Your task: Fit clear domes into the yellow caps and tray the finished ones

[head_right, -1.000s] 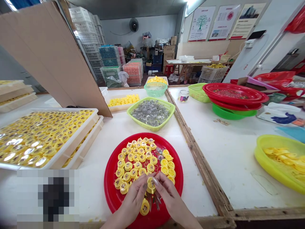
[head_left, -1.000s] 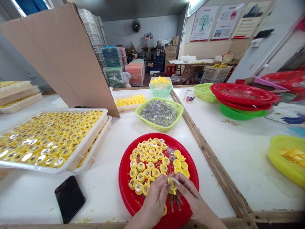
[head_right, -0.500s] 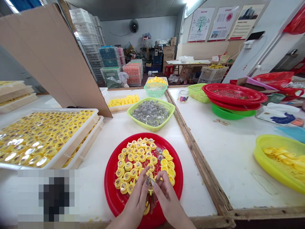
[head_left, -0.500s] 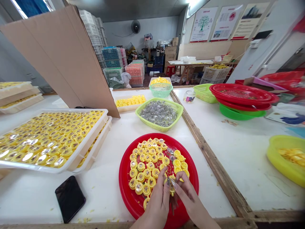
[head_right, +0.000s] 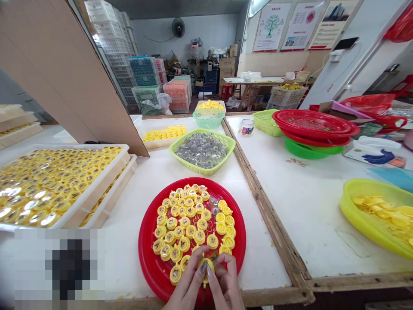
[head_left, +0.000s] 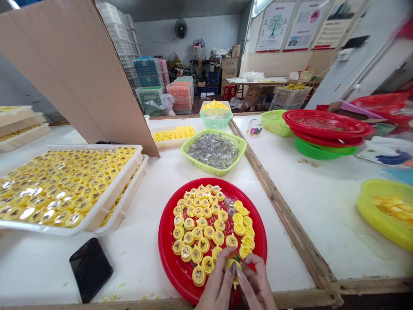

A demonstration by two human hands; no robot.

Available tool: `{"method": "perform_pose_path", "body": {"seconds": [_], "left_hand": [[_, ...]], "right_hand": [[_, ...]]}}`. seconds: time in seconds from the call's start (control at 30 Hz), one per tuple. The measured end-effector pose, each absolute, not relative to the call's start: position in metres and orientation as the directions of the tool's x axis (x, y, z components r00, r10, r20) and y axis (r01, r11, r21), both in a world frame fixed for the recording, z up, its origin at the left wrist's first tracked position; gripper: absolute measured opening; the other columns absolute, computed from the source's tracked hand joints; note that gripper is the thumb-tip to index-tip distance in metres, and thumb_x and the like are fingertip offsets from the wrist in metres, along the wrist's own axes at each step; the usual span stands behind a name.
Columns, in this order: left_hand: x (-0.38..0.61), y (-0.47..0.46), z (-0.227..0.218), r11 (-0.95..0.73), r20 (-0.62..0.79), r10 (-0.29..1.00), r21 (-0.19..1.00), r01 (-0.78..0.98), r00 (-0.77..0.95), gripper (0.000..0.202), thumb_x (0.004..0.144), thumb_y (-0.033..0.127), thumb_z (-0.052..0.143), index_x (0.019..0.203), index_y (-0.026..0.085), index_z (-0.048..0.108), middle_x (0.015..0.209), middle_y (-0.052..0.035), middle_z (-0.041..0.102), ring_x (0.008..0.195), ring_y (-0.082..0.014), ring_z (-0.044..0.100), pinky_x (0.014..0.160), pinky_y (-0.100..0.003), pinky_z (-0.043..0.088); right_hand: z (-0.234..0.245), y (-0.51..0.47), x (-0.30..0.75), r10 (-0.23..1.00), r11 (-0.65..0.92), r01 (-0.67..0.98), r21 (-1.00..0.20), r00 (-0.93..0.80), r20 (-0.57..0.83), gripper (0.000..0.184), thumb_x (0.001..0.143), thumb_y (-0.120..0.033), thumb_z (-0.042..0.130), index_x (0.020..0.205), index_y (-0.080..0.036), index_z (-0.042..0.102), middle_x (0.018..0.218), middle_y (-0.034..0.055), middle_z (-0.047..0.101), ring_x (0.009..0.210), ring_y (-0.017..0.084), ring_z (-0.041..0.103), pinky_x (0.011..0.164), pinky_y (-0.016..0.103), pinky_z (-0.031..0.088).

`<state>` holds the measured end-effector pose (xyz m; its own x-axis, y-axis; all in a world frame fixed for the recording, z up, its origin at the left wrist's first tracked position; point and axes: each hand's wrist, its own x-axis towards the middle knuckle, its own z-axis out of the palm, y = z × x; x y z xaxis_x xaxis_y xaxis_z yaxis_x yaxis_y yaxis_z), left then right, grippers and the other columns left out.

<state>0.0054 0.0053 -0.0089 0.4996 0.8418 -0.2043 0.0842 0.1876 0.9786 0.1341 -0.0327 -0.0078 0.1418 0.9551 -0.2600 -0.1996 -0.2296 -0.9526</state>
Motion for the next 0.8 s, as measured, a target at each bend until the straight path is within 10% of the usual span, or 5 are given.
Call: {"method": "perform_pose_path", "body": {"seconds": [0.17,0.27,0.53,0.8], "left_hand": [[0.007,0.01,-0.012,-0.041,-0.126,0.813,0.961,0.272,0.569,0.036,0.098,0.044,0.039,0.121,0.019,0.048,0.109,-0.0101,0.063,0.099,-0.022,0.058,0.091,-0.038,0.046],[0.011,0.011,-0.015,-0.341,-0.053,0.772,0.807,0.483,0.633,0.023,0.093,0.032,0.051,0.113,0.024,0.058,0.104,-0.0059,0.063,0.1,-0.0239,0.053,0.09,-0.038,0.041],[0.014,0.017,-0.05,-0.602,0.109,0.761,0.483,0.635,0.639,0.017,0.095,0.034,0.052,0.102,0.027,0.066,0.098,-0.0023,0.066,0.096,-0.0235,0.054,0.087,-0.04,0.036],[0.011,0.029,-0.023,-0.505,0.056,0.824,0.524,0.685,0.564,0.023,0.09,0.027,0.061,0.113,0.03,0.063,0.11,-0.0012,0.063,0.104,-0.0231,0.055,0.095,-0.042,0.037]], "right_hand": [[0.011,0.033,0.198,0.997,0.057,0.333,-0.941,-0.067,0.037,0.031,0.095,-0.051,0.044,0.11,-0.025,0.051,0.083,0.0034,0.062,0.076,0.02,0.059,0.071,0.033,0.05],[0.015,0.094,0.219,0.958,0.241,0.849,-0.47,-0.13,0.256,0.031,0.094,-0.042,0.046,0.112,-0.021,0.059,0.098,0.0113,0.067,0.095,0.028,0.059,0.087,0.043,0.047],[-0.008,0.158,0.194,0.917,0.379,0.905,-0.195,-0.34,0.207,0.029,0.091,-0.022,0.048,0.107,-0.017,0.072,0.116,0.0144,0.071,0.124,0.034,0.051,0.11,0.057,0.028],[-0.015,0.158,0.195,0.91,0.397,0.888,-0.231,-0.348,0.226,0.032,0.098,-0.023,0.043,0.097,-0.027,0.075,0.106,0.0034,0.076,0.111,0.026,0.062,0.115,0.059,0.023]]}}
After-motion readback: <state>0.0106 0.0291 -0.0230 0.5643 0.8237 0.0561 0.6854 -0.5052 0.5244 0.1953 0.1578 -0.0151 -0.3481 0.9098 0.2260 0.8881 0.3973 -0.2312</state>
